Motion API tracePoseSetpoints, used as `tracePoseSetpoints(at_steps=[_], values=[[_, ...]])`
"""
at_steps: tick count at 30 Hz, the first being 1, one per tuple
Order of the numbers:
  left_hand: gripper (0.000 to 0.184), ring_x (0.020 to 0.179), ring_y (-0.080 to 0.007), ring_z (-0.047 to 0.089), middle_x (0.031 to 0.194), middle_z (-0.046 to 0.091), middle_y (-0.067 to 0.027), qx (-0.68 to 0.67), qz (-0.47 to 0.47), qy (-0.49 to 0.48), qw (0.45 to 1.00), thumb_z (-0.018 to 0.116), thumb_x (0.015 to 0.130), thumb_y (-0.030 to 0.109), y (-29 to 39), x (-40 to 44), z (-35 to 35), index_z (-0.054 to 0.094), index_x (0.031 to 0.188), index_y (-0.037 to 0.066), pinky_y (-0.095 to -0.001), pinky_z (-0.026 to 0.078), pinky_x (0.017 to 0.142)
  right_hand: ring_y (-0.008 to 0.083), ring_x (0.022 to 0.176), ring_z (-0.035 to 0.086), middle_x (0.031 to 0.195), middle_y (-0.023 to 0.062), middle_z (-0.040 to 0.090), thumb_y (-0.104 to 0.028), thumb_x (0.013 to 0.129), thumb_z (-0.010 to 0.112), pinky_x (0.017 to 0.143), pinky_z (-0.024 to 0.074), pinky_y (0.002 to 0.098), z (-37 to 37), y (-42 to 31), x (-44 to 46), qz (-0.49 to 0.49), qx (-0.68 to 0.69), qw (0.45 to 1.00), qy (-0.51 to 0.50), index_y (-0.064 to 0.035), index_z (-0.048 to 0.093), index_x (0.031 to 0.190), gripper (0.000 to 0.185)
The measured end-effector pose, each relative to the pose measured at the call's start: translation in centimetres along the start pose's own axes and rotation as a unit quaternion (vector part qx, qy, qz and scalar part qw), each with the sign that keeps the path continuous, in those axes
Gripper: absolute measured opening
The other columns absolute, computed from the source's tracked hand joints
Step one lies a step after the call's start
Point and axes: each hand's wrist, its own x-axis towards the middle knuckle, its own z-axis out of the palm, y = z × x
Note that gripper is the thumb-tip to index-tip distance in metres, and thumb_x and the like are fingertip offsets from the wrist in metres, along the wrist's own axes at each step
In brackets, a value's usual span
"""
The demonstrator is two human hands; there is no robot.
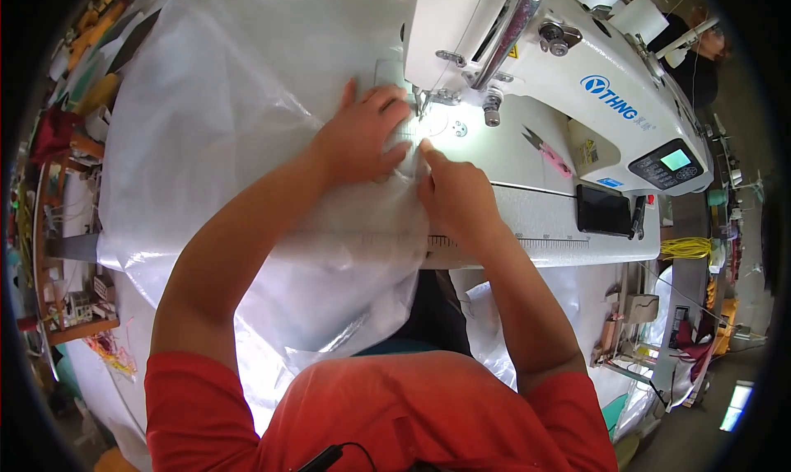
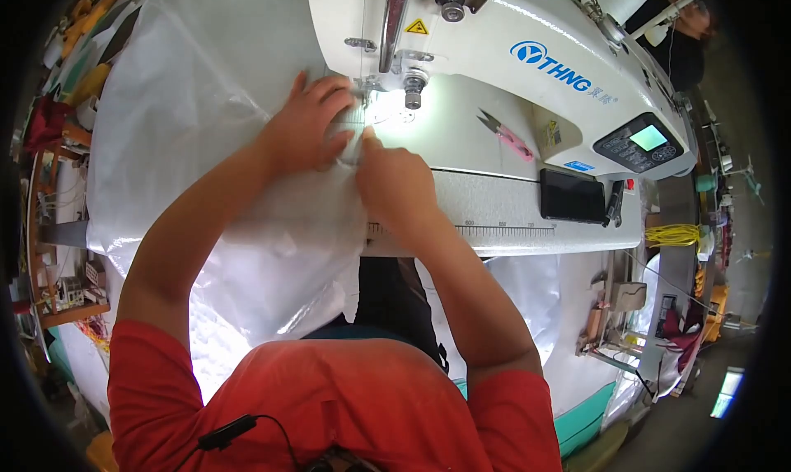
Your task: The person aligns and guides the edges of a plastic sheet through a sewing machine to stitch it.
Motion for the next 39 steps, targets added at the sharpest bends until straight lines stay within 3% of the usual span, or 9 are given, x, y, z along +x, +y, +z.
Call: tracePoseSetpoints(at_steps=[12, 15, 17, 19, 24, 27, 31, 36, 39], values=[[0.030, 0.102, -0.0283, 0.040, 0.104, 0.045, -0.0140, 0.067, -0.008, 0.144, 0.987, 0.053, 0.073, 0.020, -1.1, -1.7, 0.5, 0.049, 0.098, 0.004, -0.0402, 0.030, 0.087, 0.0321, 0.056, 0.055, 0.058, 0.0156, 0.055, -0.030, 0.078, 0.044, 0.053, 0.0435, 0.0420, -0.6, 0.1, -1.9, 0.031, -0.010, 0.998, 0.044, -0.0016, 0.046, 0.101, 0.037], [0.059, 0.116, -0.0340, 0.025, 0.123, 0.031, -0.0160, 0.252, -0.111, 0.086, 0.958, 0.054, 0.070, 0.036, 0.1, -10.9, -3.6, 0.036, 0.118, 0.007, -0.0521, 0.016, 0.091, 0.0320, 0.047, 0.051, 0.051, 0.0146, 0.051, -0.026, 0.078, 0.043, 0.050, 0.0426, 0.0407, -0.4, 0.7, -8.0, -0.046, 0.145, 0.988, 0.009, -0.0029, 0.051, 0.065, 0.028], [0.064, 0.119, -0.0371, 0.017, 0.129, 0.024, -0.0160, 0.318, -0.320, 0.036, 0.892, 0.052, 0.070, 0.040, 0.0, -15.5, -6.0, 0.031, 0.123, 0.009, -0.0595, 0.012, 0.088, 0.0262, 0.044, 0.052, 0.046, 0.0074, 0.051, -0.030, 0.078, 0.047, 0.051, 0.0430, 0.0346, 0.6, 0.6, -10.4, 0.035, 0.289, 0.918, -0.269, -0.0016, 0.052, 0.064, 0.033], [0.063, 0.120, -0.0371, 0.015, 0.131, 0.021, -0.0142, 0.203, -0.494, -0.031, 0.845, 0.051, 0.071, 0.042, 1.4, -15.7, -8.8, 0.032, 0.123, 0.012, -0.0618, 0.010, 0.088, 0.0240, 0.065, 0.056, 0.069, 0.0114, 0.056, -0.039, 0.073, 0.054, 0.060, 0.0432, 0.0321, 4.0, 0.7, -10.9, -0.034, 0.286, 0.902, -0.322, -0.0024, 0.045, 0.100, 0.047], [0.063, 0.121, -0.0358, 0.014, 0.132, 0.021, -0.0116, 0.205, -0.454, -0.027, 0.867, 0.052, 0.070, 0.043, -1.1, -15.4, -9.3, 0.033, 0.123, 0.014, -0.0618, 0.010, 0.088, 0.0211, 0.109, 0.036, 0.120, 0.0106, 0.037, -0.036, 0.068, 0.063, 0.087, 0.0322, 0.0321, 12.8, -3.6, -7.9, -0.134, 0.521, 0.771, -0.340, -0.0039, 0.025, 0.123, 0.073], [0.064, 0.122, -0.0344, 0.014, 0.132, 0.021, -0.0111, 0.187, -0.433, -0.037, 0.881, 0.053, 0.069, 0.043, -3.0, -14.5, -9.9, 0.032, 0.123, 0.014, -0.0609, 0.010, 0.089, 0.0211, 0.106, 0.037, 0.117, 0.0109, 0.040, -0.034, 0.069, 0.063, 0.089, 0.0293, 0.0299, 13.0, -6.5, -6.9, -0.020, 0.650, 0.672, -0.354, -0.0022, 0.029, 0.120, 0.070], [0.064, 0.122, -0.0321, 0.014, 0.132, 0.021, -0.0109, 0.182, -0.381, -0.060, 0.905, 0.053, 0.069, 0.042, -5.5, -13.1, -11.1, 0.033, 0.123, 0.016, -0.0568, 0.009, 0.093, 0.0188, 0.102, 0.041, 0.109, 0.0101, 0.046, -0.029, 0.072, 0.062, 0.087, 0.0313, 0.0270, 10.9, -7.5, -6.5, -0.108, 0.586, 0.752, -0.281, -0.0010, 0.040, 0.112, 0.054], [0.062, 0.123, -0.0303, 0.014, 0.132, 0.020, -0.0103, 0.179, -0.329, -0.081, 0.924, 0.053, 0.070, 0.040, -9.2, -10.6, -12.0, 0.031, 0.124, 0.017, -0.0532, 0.009, 0.095, 0.0112, 0.078, 0.052, 0.082, 0.0032, 0.057, -0.020, 0.081, 0.050, 0.073, 0.0396, 0.0240, 12.7, -9.0, -6.5, -0.187, 0.675, 0.649, -0.298, -0.0011, 0.054, 0.090, 0.022], [0.061, 0.123, -0.0295, 0.013, 0.133, 0.018, -0.0100, 0.168, -0.308, -0.091, 0.932, 0.052, 0.072, 0.040, -10.6, -10.4, -11.6, 0.031, 0.124, 0.017, -0.0528, 0.009, 0.095, 0.0109, 0.080, 0.052, 0.086, 0.0036, 0.057, -0.024, 0.082, 0.048, 0.073, 0.0397, 0.0255, 11.7, -9.3, -8.2, -0.150, 0.640, 0.706, -0.263, -0.0015, 0.054, 0.091, 0.025]])
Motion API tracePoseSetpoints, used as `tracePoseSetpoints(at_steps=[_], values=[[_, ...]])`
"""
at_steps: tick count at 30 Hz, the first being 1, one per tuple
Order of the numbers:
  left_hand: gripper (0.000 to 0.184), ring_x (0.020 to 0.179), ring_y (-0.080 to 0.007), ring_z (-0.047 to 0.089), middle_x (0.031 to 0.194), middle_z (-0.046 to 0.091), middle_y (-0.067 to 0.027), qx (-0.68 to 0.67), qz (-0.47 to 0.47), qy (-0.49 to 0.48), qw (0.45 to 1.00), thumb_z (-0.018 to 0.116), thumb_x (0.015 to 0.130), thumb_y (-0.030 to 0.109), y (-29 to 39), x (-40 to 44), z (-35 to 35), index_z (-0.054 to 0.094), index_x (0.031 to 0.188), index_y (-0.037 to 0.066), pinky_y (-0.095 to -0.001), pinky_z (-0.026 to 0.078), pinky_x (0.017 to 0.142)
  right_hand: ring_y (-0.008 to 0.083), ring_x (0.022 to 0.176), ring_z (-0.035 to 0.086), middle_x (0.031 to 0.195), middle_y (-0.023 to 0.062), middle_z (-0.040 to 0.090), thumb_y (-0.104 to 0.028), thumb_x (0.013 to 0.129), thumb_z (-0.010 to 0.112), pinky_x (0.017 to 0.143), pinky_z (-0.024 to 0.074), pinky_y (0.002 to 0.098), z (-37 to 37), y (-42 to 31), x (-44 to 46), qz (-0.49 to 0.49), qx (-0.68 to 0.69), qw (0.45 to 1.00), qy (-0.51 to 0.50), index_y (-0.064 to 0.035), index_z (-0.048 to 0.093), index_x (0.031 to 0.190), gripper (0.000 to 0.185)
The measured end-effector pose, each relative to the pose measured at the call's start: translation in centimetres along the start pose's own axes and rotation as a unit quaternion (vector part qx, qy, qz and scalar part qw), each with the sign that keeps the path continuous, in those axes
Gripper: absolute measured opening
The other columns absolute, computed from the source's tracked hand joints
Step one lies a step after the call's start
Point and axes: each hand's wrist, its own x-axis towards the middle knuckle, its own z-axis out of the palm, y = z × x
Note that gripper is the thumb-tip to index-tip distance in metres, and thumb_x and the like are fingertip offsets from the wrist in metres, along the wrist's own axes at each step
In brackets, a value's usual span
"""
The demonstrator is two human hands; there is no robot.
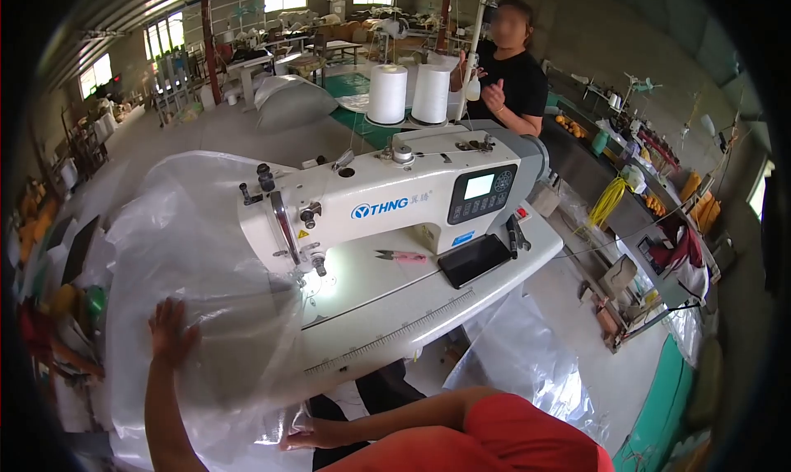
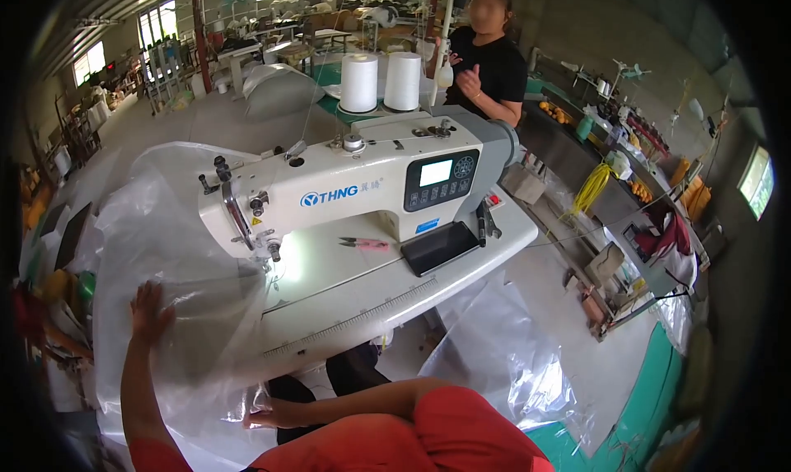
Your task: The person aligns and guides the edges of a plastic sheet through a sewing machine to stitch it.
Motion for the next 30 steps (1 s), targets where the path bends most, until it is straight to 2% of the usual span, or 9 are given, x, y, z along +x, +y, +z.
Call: tracePoseSetpoints(at_steps=[4, 5, 8, 12, 17, 19, 21, 23, 30], values=[[0.059, 0.124, -0.0288, 0.011, 0.133, 0.016, -0.0115, 0.000, -0.063, -0.007, 0.998, 0.047, 0.075, 0.040, 1.7, -1.5, 1.0, 0.030, 0.124, 0.013, -0.0521, 0.008, 0.095, 0.0091, 0.083, 0.050, 0.090, 0.0034, 0.057, -0.030, 0.083, 0.045, 0.070, 0.0400, 0.0237, 0.2, 1.1, -3.0, 0.055, 0.104, 0.987, -0.110, -0.0028, 0.054, 0.097, 0.032], [0.059, 0.124, -0.0288, 0.011, 0.133, 0.016, -0.0115, 0.003, -0.061, -0.008, 0.998, 0.047, 0.075, 0.040, 1.6, -2.5, 2.2, 0.030, 0.124, 0.013, -0.0521, 0.008, 0.095, 0.0133, 0.095, 0.050, 0.098, 0.0062, 0.056, -0.027, 0.084, 0.044, 0.084, 0.0362, 0.0236, -0.6, 0.7, -3.4, 0.130, 0.045, 0.980, -0.143, -0.0004, 0.051, 0.104, 0.033], [0.057, 0.124, -0.0306, 0.010, 0.133, 0.015, -0.0145, 0.073, 0.084, 0.063, 0.992, 0.042, 0.077, 0.039, 2.3, -6.1, 4.2, 0.029, 0.124, 0.009, -0.0526, 0.007, 0.095, 0.0133, 0.095, 0.050, 0.100, 0.0060, 0.056, -0.026, 0.085, 0.043, 0.084, 0.0362, 0.0234, -2.0, 0.6, -5.2, 0.109, 0.056, 0.975, -0.186, -0.0008, 0.050, 0.105, 0.034], [0.060, 0.123, -0.0362, 0.007, 0.132, 0.014, -0.0198, -0.147, 0.221, 0.087, 0.960, 0.045, 0.074, 0.041, 10.6, -14.3, -0.3, 0.032, 0.121, 0.006, -0.0556, 0.004, 0.093, 0.0093, 0.083, 0.050, 0.093, 0.0041, 0.056, -0.028, 0.082, 0.048, 0.070, 0.0397, 0.0205, -1.2, 1.4, -6.7, 0.033, 0.106, 0.991, -0.071, -0.0030, 0.052, 0.105, 0.034], [0.070, 0.123, -0.0338, 0.007, 0.130, 0.017, -0.0200, -0.034, 0.229, -0.009, 0.973, 0.059, 0.063, 0.042, 16.6, -19.7, 3.8, 0.036, 0.118, 0.005, -0.0551, 0.001, 0.094, 0.0108, 0.088, 0.050, 0.098, 0.0071, 0.055, -0.023, 0.085, 0.041, 0.077, 0.0383, 0.0226, -0.7, -0.9, -8.1, 0.175, 0.131, 0.974, -0.063, -0.0024, 0.049, 0.107, 0.031], [0.066, 0.118, -0.0343, 0.022, 0.124, 0.030, -0.0190, -0.065, 0.203, -0.007, 0.977, 0.063, 0.061, 0.038, 17.1, -20.5, 4.4, 0.041, 0.113, 0.005, -0.0528, 0.014, 0.093, 0.0109, 0.090, 0.049, 0.099, 0.0077, 0.055, -0.022, 0.086, 0.040, 0.079, 0.0378, 0.0232, -0.8, 0.0, -8.1, 0.218, 0.067, 0.972, -0.054, -0.0024, 0.049, 0.107, 0.030], [0.062, 0.111, -0.0343, 0.030, 0.117, 0.036, -0.0174, -0.126, 0.177, 0.029, 0.976, 0.064, 0.060, 0.037, 18.3, -20.9, 4.6, 0.044, 0.109, 0.005, -0.0504, 0.020, 0.089, 0.0092, 0.083, 0.050, 0.092, 0.0049, 0.056, -0.026, 0.085, 0.041, 0.071, 0.0397, 0.0230, -0.8, 2.9, -7.9, -0.050, 0.066, 0.994, -0.067, -0.0022, 0.051, 0.102, 0.031], [0.050, 0.084, -0.0317, 0.046, 0.091, 0.049, -0.0126, -0.148, 0.166, 0.144, 0.964, 0.066, 0.059, 0.032, 19.4, -21.3, 4.2, 0.050, 0.098, 0.005, -0.0411, 0.036, 0.074, 0.0089, 0.081, 0.049, 0.090, 0.0037, 0.056, -0.027, 0.085, 0.042, 0.070, 0.0395, 0.0230, -0.9, 3.4, -8.1, -0.015, 0.061, 0.997, -0.054, -0.0018, 0.052, 0.101, 0.031], [0.043, 0.063, -0.0201, 0.052, 0.072, 0.049, -0.0088, -0.252, 0.131, 0.075, 0.956, 0.069, 0.057, 0.017, 18.3, -21.3, 5.0, 0.053, 0.095, 0.004, -0.0289, 0.043, 0.056, 0.0078, 0.074, 0.048, 0.083, 0.0011, 0.055, -0.031, 0.085, 0.042, 0.064, 0.0377, 0.0221, -1.7, 3.9, -7.7, 0.074, -0.001, 0.995, -0.064, -0.0043, 0.053, 0.100, 0.033]])
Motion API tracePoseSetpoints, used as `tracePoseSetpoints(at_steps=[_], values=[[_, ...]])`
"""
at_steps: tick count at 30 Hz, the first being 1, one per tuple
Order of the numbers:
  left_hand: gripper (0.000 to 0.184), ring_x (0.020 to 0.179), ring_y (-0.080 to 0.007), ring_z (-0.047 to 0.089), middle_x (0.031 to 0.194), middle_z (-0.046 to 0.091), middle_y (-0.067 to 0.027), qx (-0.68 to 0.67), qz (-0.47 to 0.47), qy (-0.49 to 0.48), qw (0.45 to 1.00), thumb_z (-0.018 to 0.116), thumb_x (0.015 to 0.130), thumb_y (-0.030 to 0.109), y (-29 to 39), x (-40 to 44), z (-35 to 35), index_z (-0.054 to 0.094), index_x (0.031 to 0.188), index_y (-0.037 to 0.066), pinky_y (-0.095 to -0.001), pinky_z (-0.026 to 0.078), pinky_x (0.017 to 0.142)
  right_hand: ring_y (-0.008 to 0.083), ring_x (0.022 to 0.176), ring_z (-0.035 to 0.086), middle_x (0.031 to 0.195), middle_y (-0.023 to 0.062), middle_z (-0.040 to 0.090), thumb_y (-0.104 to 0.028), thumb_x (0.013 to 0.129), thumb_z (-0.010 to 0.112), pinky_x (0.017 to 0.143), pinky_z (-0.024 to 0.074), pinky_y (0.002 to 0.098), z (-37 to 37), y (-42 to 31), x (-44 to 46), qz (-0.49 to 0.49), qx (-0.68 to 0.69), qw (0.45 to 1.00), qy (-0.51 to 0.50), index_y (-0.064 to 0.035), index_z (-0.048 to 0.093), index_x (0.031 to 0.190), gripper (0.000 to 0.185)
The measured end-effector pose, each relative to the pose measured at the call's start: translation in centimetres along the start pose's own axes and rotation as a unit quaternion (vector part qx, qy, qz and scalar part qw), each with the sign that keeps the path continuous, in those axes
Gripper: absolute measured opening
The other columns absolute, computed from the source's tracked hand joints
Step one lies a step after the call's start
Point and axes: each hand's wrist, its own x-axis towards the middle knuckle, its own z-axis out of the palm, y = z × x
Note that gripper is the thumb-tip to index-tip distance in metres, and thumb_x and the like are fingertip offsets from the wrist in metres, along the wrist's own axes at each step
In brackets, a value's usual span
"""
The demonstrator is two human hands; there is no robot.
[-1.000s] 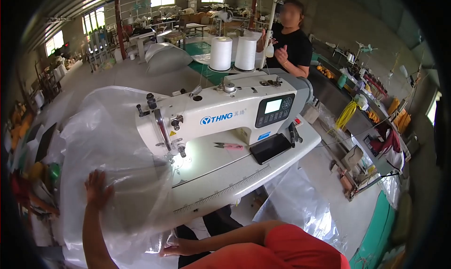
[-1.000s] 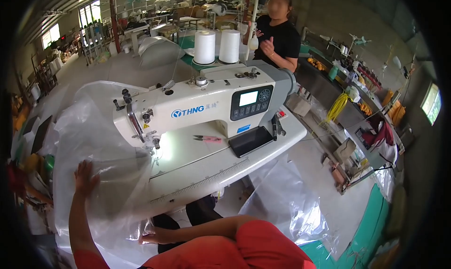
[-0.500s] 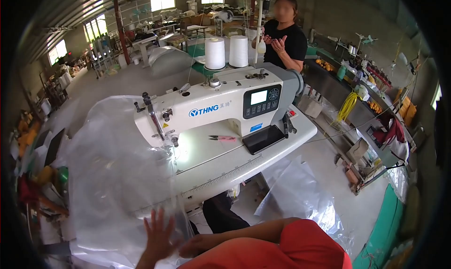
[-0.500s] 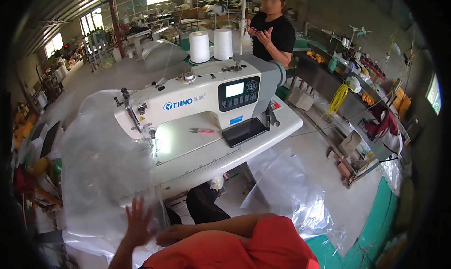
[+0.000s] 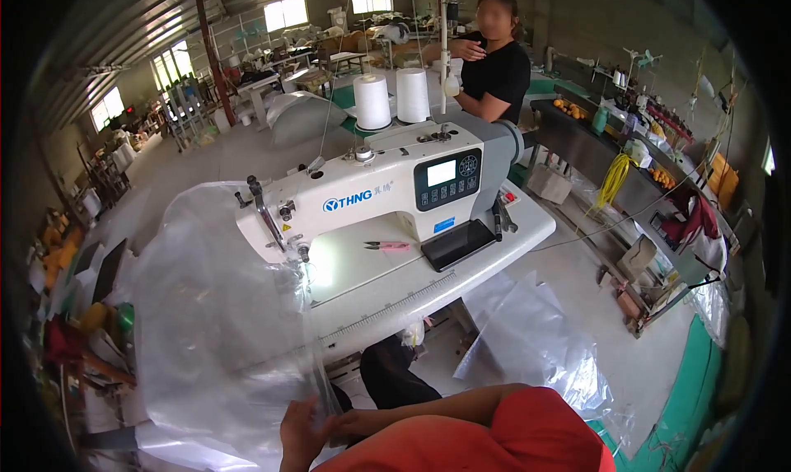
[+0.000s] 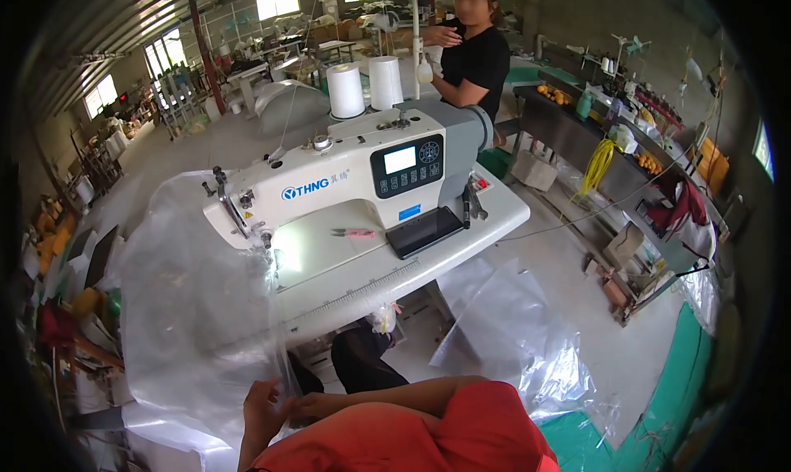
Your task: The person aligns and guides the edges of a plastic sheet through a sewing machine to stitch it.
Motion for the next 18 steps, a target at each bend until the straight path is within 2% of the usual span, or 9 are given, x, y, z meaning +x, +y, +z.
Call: tracePoseSetpoints(at_steps=[1, 3, 4, 6, 10, 12, 13, 16, 18], values=[[0.041, 0.061, -0.0183, 0.052, 0.072, 0.050, -0.0088, -0.019, -0.002, -0.015, 1.000, 0.068, 0.058, 0.014, -0.1, 0.1, -0.2, 0.053, 0.094, 0.004, -0.0274, 0.043, 0.053, 0.0078, 0.074, 0.048, 0.083, 0.0011, 0.055, -0.031, 0.085, 0.042, 0.064, 0.0377, 0.0221, 0.1, 0.3, 0.2, -0.003, 0.000, 1.000, -0.001, -0.0043, 0.053, 0.100, 0.033], [0.040, 0.058, -0.0165, 0.052, 0.072, 0.050, -0.0089, -0.037, -0.005, -0.029, 0.999, 0.068, 0.058, 0.012, -0.1, 0.1, -0.4, 0.053, 0.094, 0.003, -0.0259, 0.043, 0.051, 0.0055, 0.067, 0.044, 0.074, -0.0009, 0.052, -0.034, 0.084, 0.042, 0.057, 0.0351, 0.0218, 0.5, 1.0, 0.5, -0.105, 0.001, 0.994, 0.041, -0.0052, 0.055, 0.095, 0.034], [0.036, 0.058, -0.0160, 0.052, 0.071, 0.051, -0.0087, -0.067, -0.021, -0.038, 0.997, 0.068, 0.059, 0.011, -0.2, -0.1, -0.6, 0.054, 0.092, 0.002, -0.0257, 0.043, 0.051, 0.0055, 0.067, 0.044, 0.074, -0.0009, 0.052, -0.034, 0.084, 0.042, 0.057, 0.0351, 0.0218, 0.4, 1.0, 0.6, -0.106, 0.000, 0.994, 0.039, -0.0052, 0.055, 0.095, 0.034], [0.033, 0.058, -0.0155, 0.053, 0.069, 0.052, -0.0085, -0.094, -0.038, -0.043, 0.994, 0.067, 0.060, 0.010, -0.7, -0.6, -0.7, 0.054, 0.089, 0.002, -0.0255, 0.044, 0.051, 0.0067, 0.070, 0.046, 0.075, 0.0007, 0.054, -0.034, 0.084, 0.042, 0.061, 0.0373, 0.0229, 0.1, 0.3, 0.4, 0.016, 0.035, 0.999, 0.005, -0.0044, 0.057, 0.094, 0.035], [0.019, 0.055, -0.0177, 0.054, 0.062, 0.056, -0.0091, -0.122, -0.107, -0.053, 0.985, 0.064, 0.063, 0.007, -1.0, -1.0, -0.5, 0.057, 0.080, 0.001, -0.0263, 0.044, 0.051, 0.0084, 0.071, 0.047, 0.075, 0.0017, 0.055, -0.034, 0.084, 0.042, 0.063, 0.0380, 0.0239, 0.5, -1.1, 0.1, 0.029, 0.005, 1.000, -0.003, -0.0038, 0.058, 0.093, 0.035], [0.013, 0.055, -0.0210, 0.055, 0.063, 0.055, -0.0108, -0.045, -0.009, -0.043, 0.998, 0.061, 0.065, 0.007, -0.6, -0.4, -1.1, 0.057, 0.076, 0.002, -0.0273, 0.043, 0.052, 0.0102, 0.072, 0.048, 0.076, 0.0032, 0.056, -0.035, 0.084, 0.042, 0.062, 0.0386, 0.0261, 1.0, -0.6, 0.4, -0.115, 0.003, 0.993, 0.027, -0.0036, 0.058, 0.093, 0.036], [0.013, 0.055, -0.0210, 0.055, 0.063, 0.055, -0.0108, -0.045, -0.011, -0.042, 0.998, 0.061, 0.065, 0.007, 0.0, -0.3, -1.6, 0.057, 0.076, 0.002, -0.0273, 0.043, 0.052, 0.0102, 0.072, 0.048, 0.076, 0.0032, 0.056, -0.035, 0.084, 0.042, 0.062, 0.0386, 0.0261, 1.3, -1.1, 0.0, -0.113, 0.004, 0.993, 0.026, -0.0036, 0.058, 0.093, 0.036], [0.008, 0.059, -0.0267, 0.054, 0.064, 0.054, -0.0128, -0.043, -0.016, -0.061, 0.997, 0.057, 0.067, 0.010, 1.6, 0.6, -2.2, 0.055, 0.070, 0.003, -0.0312, 0.043, 0.054, 0.0104, 0.073, 0.050, 0.076, 0.0044, 0.057, -0.031, 0.083, 0.043, 0.062, 0.0392, 0.0275, 1.3, -3.3, -1.3, -0.021, -0.059, 0.997, 0.034, -0.0036, 0.058, 0.086, 0.031], [0.009, 0.063, -0.0302, 0.053, 0.064, 0.053, -0.0135, 0.034, 0.033, -0.117, 0.992, 0.053, 0.067, 0.012, 2.1, 0.9, -1.2, 0.053, 0.067, 0.003, -0.0350, 0.043, 0.056, 0.0112, 0.072, 0.050, 0.076, 0.0047, 0.057, -0.030, 0.083, 0.043, 0.062, 0.0394, 0.0278, 1.4, -2.5, -1.2, -0.006, -0.032, 0.999, 0.020, -0.0037, 0.057, 0.086, 0.030]])
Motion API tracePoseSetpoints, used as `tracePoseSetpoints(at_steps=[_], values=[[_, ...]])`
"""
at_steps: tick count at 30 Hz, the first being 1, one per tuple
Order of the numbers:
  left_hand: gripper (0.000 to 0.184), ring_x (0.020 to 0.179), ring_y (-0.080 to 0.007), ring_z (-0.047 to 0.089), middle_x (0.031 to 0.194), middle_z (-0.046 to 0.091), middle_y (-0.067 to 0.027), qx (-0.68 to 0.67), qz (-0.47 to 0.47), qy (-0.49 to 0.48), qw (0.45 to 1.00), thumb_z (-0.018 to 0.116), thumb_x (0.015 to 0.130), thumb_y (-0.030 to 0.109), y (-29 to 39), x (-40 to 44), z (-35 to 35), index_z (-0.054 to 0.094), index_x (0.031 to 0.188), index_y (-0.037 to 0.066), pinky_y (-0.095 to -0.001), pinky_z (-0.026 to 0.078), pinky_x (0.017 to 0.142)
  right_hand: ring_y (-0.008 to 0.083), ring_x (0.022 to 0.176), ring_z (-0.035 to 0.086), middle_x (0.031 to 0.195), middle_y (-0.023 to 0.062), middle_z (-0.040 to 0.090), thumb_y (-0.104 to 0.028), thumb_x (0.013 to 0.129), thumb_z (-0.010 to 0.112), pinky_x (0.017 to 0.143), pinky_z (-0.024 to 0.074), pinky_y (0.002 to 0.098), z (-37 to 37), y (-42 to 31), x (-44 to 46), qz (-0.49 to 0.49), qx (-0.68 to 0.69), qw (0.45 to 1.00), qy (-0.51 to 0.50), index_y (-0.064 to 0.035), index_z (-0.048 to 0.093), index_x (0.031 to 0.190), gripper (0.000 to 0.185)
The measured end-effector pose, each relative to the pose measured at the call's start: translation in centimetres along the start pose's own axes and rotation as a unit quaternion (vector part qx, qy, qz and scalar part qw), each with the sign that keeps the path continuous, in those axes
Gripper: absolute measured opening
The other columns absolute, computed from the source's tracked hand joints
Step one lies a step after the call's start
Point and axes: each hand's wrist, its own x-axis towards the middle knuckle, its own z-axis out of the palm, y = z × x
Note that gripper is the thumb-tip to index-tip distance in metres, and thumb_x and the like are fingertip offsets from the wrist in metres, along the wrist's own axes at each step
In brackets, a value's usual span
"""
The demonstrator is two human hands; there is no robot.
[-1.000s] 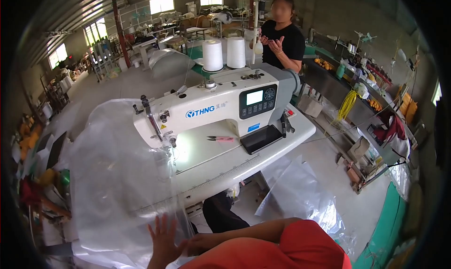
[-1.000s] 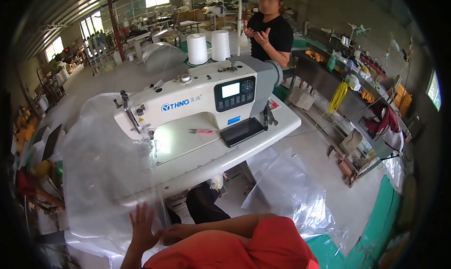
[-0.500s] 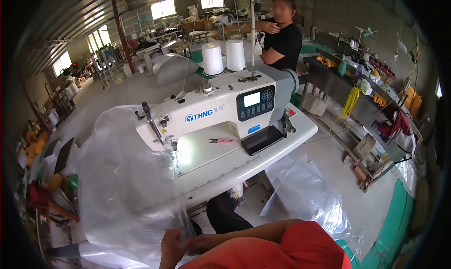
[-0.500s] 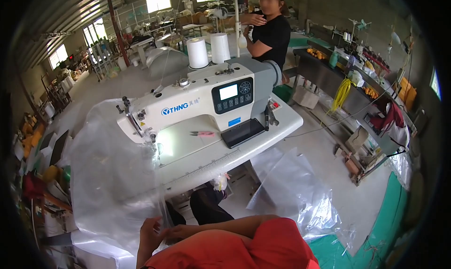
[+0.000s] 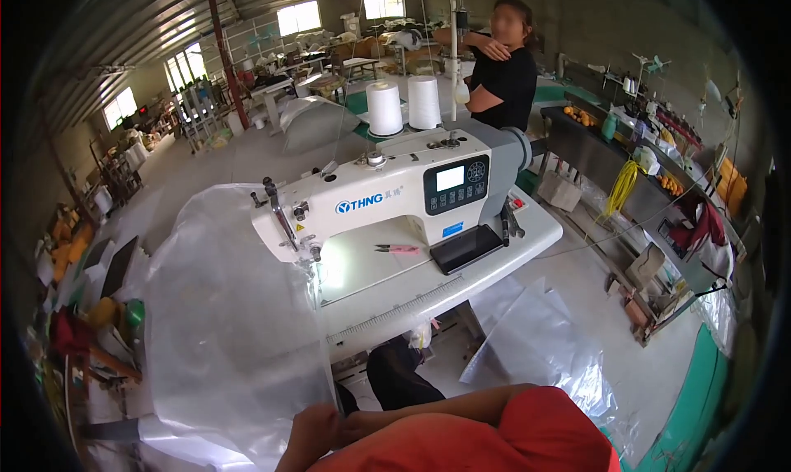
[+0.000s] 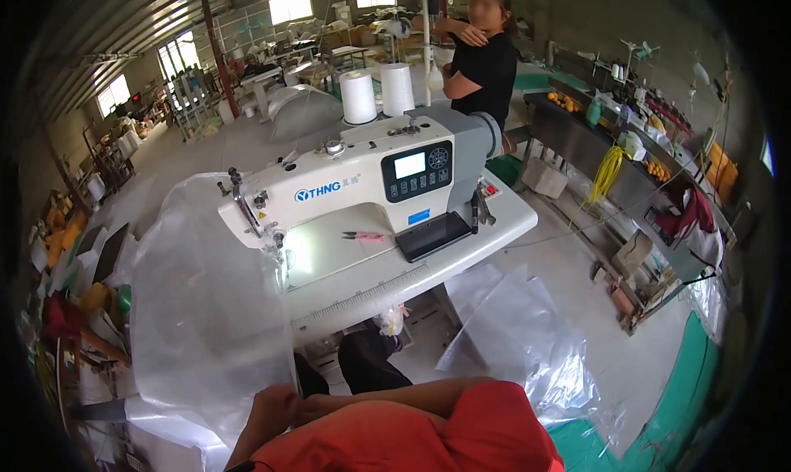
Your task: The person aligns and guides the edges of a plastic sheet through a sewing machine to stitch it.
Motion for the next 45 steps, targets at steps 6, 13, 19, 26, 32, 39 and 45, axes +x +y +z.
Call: tracePoseSetpoints(at_steps=[6, 13, 19, 26, 32, 39, 45], values=[[0.010, 0.066, -0.0328, 0.052, 0.067, 0.054, -0.0139, -0.072, 0.011, -0.033, 0.997, 0.051, 0.067, 0.013, -0.5, 0.9, 1.0, 0.053, 0.068, 0.004, -0.0385, 0.042, 0.058, 0.0136, 0.071, 0.051, 0.075, 0.0056, 0.057, -0.027, 0.083, 0.043, 0.062, 0.0401, 0.0289, -0.3, 0.6, -0.1, 0.008, 0.009, 1.000, -0.011, -0.0041, 0.056, 0.086, 0.027], [0.007, 0.062, -0.0278, 0.055, 0.066, 0.054, -0.0138, -0.176, -0.044, -0.028, 0.983, 0.054, 0.067, 0.010, -0.8, 0.6, 1.3, 0.052, 0.068, 0.003, -0.0339, 0.043, 0.055, 0.0163, 0.069, 0.052, 0.074, 0.0067, 0.056, -0.024, 0.083, 0.042, 0.061, 0.0409, 0.0302, 0.1, 0.5, 0.2, 0.007, 0.003, 1.000, -0.020, -0.0045, 0.055, 0.085, 0.023], [0.014, 0.055, -0.0239, 0.055, 0.059, 0.055, -0.0126, -0.215, -0.110, -0.011, 0.970, 0.056, 0.070, 0.015, -0.5, 0.1, 2.1, 0.052, 0.067, 0.002, -0.0311, 0.043, 0.051, 0.0187, 0.067, 0.053, 0.074, 0.0076, 0.056, -0.021, 0.083, 0.041, 0.061, 0.0416, 0.0313, 0.3, 0.2, -0.1, 0.000, -0.022, 0.999, -0.034, -0.0049, 0.053, 0.084, 0.021], [0.018, 0.054, -0.0189, 0.057, 0.061, 0.057, -0.0118, -0.237, -0.141, -0.100, 0.956, 0.059, 0.071, 0.018, -1.2, 0.6, 1.5, 0.053, 0.071, 0.001, -0.0283, 0.044, 0.048, 0.0215, 0.065, 0.054, 0.073, 0.0086, 0.055, -0.018, 0.083, 0.040, 0.061, 0.0423, 0.0326, -3.4, -8.0, -2.4, -0.074, -0.483, 0.846, -0.213, -0.0053, 0.052, 0.084, 0.017], [0.017, 0.057, -0.0154, 0.057, 0.064, 0.058, -0.0083, -0.179, 0.049, -0.119, 0.975, 0.060, 0.070, 0.017, -2.6, 1.8, 1.4, 0.056, 0.079, 0.003, -0.0276, 0.045, 0.051, 0.0247, 0.081, 0.053, 0.084, 0.0105, 0.056, -0.018, 0.077, 0.049, 0.072, 0.0407, 0.0359, 3.2, -15.9, -0.1, -0.352, -0.305, 0.872, -0.149, -0.0073, 0.055, 0.091, 0.018], [0.018, 0.062, -0.0177, 0.058, 0.064, 0.058, -0.0057, -0.231, -0.109, -0.164, 0.953, 0.061, 0.068, 0.019, -1.5, 1.6, 0.3, 0.056, 0.080, 0.006, -0.0292, 0.045, 0.056, 0.0264, 0.083, 0.052, 0.088, 0.0112, 0.057, -0.028, 0.075, 0.052, 0.077, 0.0375, 0.0355, -0.1, -15.5, -1.6, -0.331, -0.409, 0.839, -0.139, -0.0058, 0.056, 0.093, 0.029], [0.020, 0.058, -0.0092, 0.053, 0.066, 0.055, -0.0035, -0.266, -0.089, -0.204, 0.938, 0.061, 0.070, 0.012, -2.3, 1.2, 0.5, 0.055, 0.086, 0.003, -0.0234, 0.045, 0.052, 0.0241, 0.072, 0.053, 0.076, 0.0108, 0.056, -0.033, 0.082, 0.042, 0.062, 0.0408, 0.0299, -3.0, -17.2, -4.4, -0.138, -0.254, 0.930, -0.228, -0.0012, 0.055, 0.088, 0.035]])
